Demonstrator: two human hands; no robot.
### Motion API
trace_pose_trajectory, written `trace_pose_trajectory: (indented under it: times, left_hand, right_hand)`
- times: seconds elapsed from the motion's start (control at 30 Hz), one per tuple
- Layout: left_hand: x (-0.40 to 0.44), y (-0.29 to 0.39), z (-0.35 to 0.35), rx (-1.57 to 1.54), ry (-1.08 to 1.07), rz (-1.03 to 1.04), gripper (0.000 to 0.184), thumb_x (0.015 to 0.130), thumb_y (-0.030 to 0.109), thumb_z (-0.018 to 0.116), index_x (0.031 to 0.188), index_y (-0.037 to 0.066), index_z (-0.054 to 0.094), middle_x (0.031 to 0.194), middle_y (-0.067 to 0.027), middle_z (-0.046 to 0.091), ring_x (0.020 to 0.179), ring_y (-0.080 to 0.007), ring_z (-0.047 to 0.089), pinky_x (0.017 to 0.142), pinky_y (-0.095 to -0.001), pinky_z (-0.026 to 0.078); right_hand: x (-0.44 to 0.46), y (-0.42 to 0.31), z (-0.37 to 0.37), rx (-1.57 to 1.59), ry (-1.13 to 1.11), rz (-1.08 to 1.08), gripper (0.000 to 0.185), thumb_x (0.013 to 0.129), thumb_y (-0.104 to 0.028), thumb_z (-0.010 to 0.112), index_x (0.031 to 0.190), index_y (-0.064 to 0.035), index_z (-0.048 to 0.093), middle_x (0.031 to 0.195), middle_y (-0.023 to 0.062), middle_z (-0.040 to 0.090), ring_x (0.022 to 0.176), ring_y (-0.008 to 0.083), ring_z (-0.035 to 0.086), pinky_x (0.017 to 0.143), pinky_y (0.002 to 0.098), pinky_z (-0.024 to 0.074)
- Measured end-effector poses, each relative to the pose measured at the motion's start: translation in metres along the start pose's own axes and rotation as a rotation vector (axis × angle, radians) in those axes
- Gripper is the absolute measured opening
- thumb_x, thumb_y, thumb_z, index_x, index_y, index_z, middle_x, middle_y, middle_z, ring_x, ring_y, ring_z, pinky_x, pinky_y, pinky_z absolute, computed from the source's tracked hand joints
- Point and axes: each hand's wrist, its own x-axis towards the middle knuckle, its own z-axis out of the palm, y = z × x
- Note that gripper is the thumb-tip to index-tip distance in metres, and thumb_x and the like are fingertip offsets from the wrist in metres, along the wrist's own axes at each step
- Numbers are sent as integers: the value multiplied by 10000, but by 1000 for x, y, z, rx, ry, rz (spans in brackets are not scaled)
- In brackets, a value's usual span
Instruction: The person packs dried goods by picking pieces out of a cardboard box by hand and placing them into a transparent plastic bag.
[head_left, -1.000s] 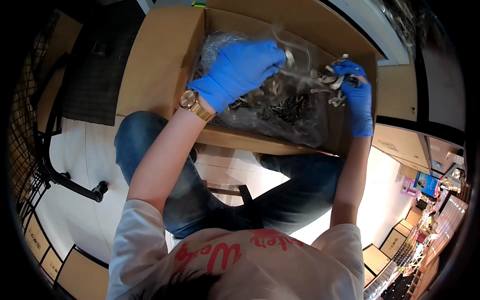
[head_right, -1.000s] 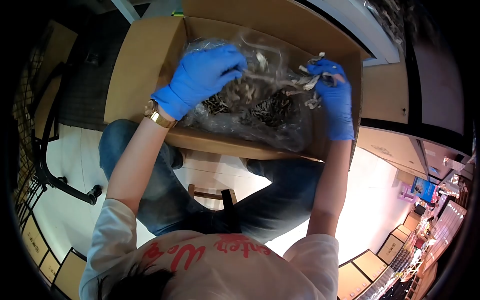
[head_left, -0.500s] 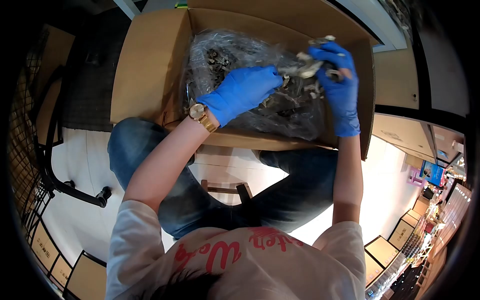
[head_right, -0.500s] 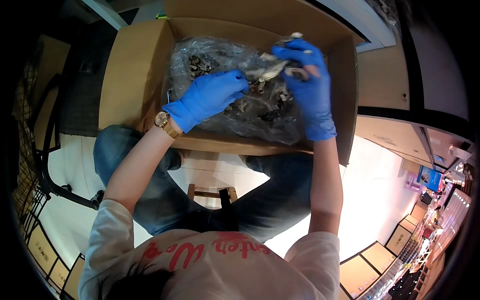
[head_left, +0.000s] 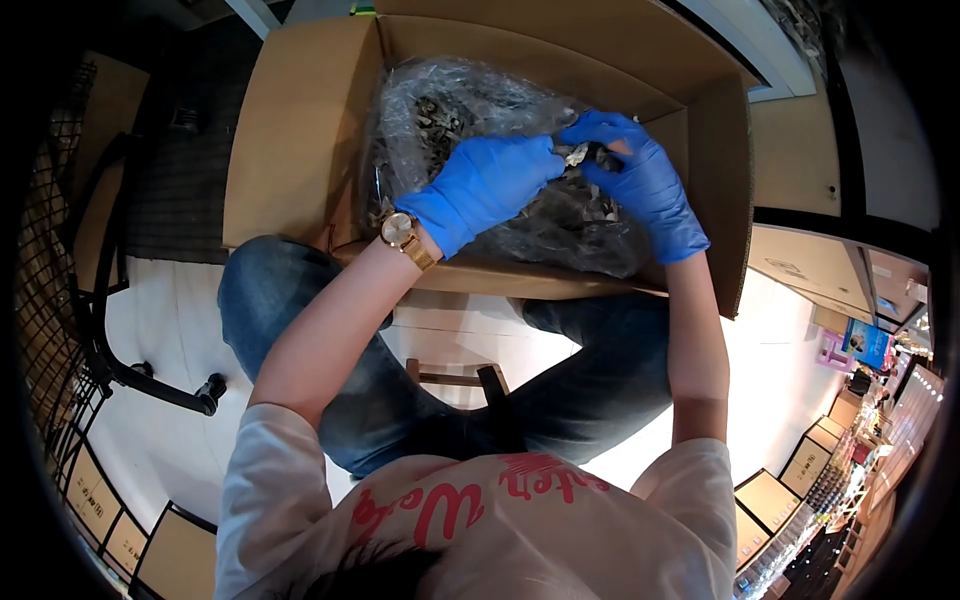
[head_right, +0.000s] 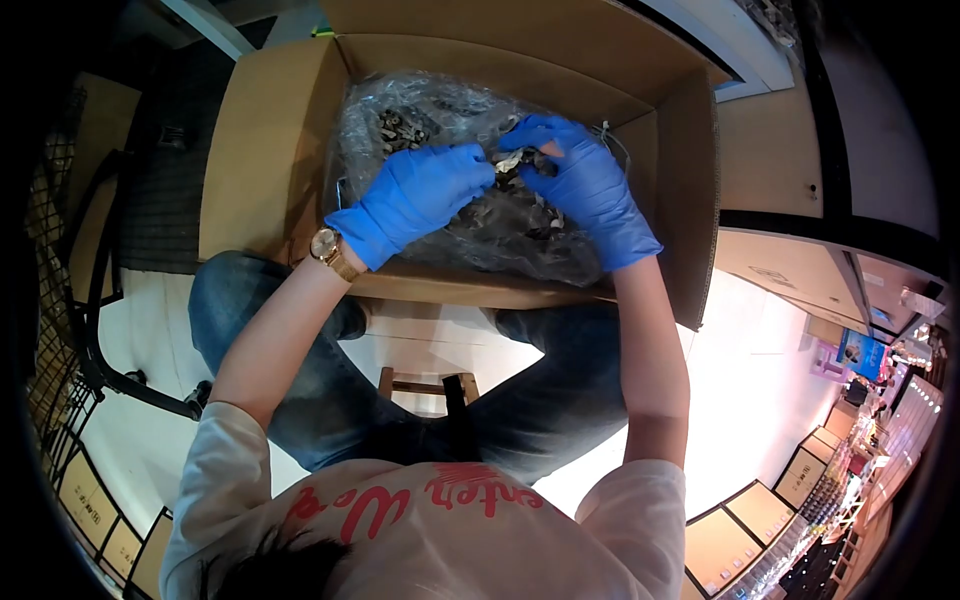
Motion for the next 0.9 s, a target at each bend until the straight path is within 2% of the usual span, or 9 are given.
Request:
trace_pose_trajectory:
  times: [0.13, 0.3, 0.4, 0.53, 0.6, 0.67, 0.73, 0.87, 0.9]
  left_hand:
    - [1, 0, -9, 98, -18, -77, 105, 828, 138, 569, 933, 134, 568, 905, -56, 571, 758, -264, 623, 604, -377, 515]
    - [0, -1, -10, 89, -75, -122, 165, 826, 137, 564, 991, 142, 563, 976, -69, 577, 770, -272, 627, 613, -394, 518]
    - [0, 0, -11, 58, -93, -143, 157, 819, 137, 574, 975, 142, 575, 1024, -71, 578, 772, -272, 628, 627, -390, 522]
    - [0, -3, -8, 67, 11, -62, 80, 807, 160, 599, 884, 141, 607, 1004, -33, 596, 758, -251, 627, 640, -372, 519]
    - [3, -3, -9, 85, 24, -33, 58, 803, 171, 608, 852, 142, 617, 985, -18, 604, 754, -244, 627, 647, -362, 518]
    - [6, -3, -13, 133, -156, -185, 52, 797, 188, 618, 827, 147, 631, 949, 4, 620, 763, -231, 625, 659, -349, 517]
    - [5, -2, -18, 137, -126, -165, 55, 798, 190, 620, 829, 148, 637, 944, 5, 623, 775, -229, 625, 669, -350, 517]
    - [3, -5, -16, 99, -73, -120, 64, 803, 191, 621, 839, 145, 647, 946, 11, 621, 803, -228, 627, 690, -359, 515]
    - [3, -6, -16, 98, -73, -120, 64, 803, 191, 621, 839, 145, 647, 946, 11, 621, 803, -228, 627, 690, -359, 515]
  right_hand:
    - [-1, -3, -13, 22, 17, 18, 425, 705, 23, 709, 1097, -131, 649, 1100, 97, 612, 1037, 244, 591, 918, 320, 474]
    - [-7, -17, -13, 444, 95, 134, 398, 794, 18, 667, 1172, -90, 610, 1180, 36, 601, 1085, 150, 562, 945, 299, 468]
    - [-6, -18, -16, 568, 70, 155, 396, 826, 31, 627, 1202, -87, 592, 1199, 32, 599, 1089, 146, 559, 952, 290, 460]
    - [-3, -9, -2, 445, -35, 148, 392, 847, 31, 602, 1218, -94, 580, 1182, 57, 612, 1083, 178, 575, 963, 297, 446]
    - [-2, -2, 16, 280, -77, 9, 372, 867, 28, 574, 1217, -99, 581, 1175, 82, 617, 1080, 212, 585, 974, 302, 434]
    - [-3, -7, 13, 329, -97, 31, 355, 885, 22, 547, 1213, -107, 587, 1184, 100, 611, 1081, 241, 586, 970, 315, 435]
    - [-2, -17, 1, 197, -20, -89, 336, 898, 20, 527, 1209, -90, 591, 1199, 90, 610, 1086, 218, 583, 952, 315, 447]
    - [-9, -20, -18, 459, 79, -47, 327, 904, 13, 526, 1210, -79, 591, 1224, 85, 600, 1068, 182, 586, 934, 296, 454]
    - [-10, -20, -26, 417, 112, 86, 321, 903, 7, 536, 1207, -77, 595, 1221, 84, 602, 1053, 169, 587, 924, 286, 455]
